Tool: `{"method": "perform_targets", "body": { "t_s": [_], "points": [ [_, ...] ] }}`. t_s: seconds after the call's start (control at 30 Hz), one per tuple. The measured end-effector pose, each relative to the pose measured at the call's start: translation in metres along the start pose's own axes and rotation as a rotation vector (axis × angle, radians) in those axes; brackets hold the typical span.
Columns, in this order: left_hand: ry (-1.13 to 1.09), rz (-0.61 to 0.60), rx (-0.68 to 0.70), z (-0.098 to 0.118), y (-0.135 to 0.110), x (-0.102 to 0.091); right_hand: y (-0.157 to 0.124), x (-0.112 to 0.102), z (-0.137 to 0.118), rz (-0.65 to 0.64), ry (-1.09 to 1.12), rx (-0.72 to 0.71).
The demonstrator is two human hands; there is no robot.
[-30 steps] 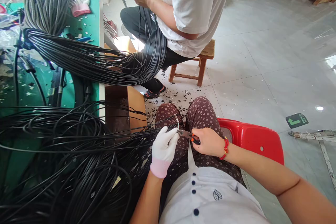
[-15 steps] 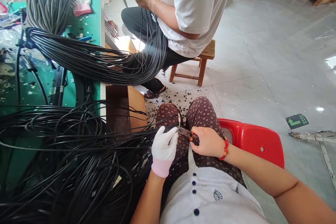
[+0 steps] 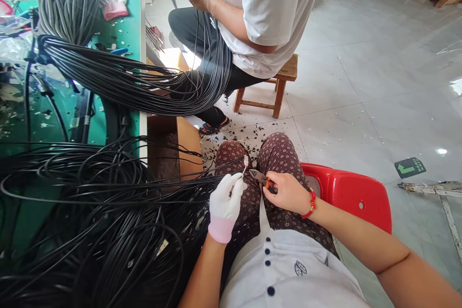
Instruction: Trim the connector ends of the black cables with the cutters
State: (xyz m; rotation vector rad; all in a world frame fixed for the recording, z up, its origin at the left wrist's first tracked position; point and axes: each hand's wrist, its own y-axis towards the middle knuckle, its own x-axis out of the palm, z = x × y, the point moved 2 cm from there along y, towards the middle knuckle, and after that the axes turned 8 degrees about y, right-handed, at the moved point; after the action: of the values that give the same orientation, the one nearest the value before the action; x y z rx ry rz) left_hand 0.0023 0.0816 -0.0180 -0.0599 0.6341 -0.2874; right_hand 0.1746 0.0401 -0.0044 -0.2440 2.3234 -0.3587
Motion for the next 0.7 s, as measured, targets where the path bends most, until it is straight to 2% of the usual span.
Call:
{"method": "perform_targets", "body": {
  "t_s": [0.13,0.37,0.7],
  "points": [
    [-0.111,-0.045,-0.064,0.003,0.001,-0.001,0.0,-0.001,-0.006,0.015,-0.067,-0.023],
    [-0.11,-0.099,-0.034,0.008,0.002,-0.004,0.005,0.003,-0.011,-0.02,-0.158,-0.023],
    [-0.171,-0.125,-0.059,0.006,0.001,-0.002,0.004,0.007,-0.007,-0.031,-0.09,-0.027]
  ]
}}
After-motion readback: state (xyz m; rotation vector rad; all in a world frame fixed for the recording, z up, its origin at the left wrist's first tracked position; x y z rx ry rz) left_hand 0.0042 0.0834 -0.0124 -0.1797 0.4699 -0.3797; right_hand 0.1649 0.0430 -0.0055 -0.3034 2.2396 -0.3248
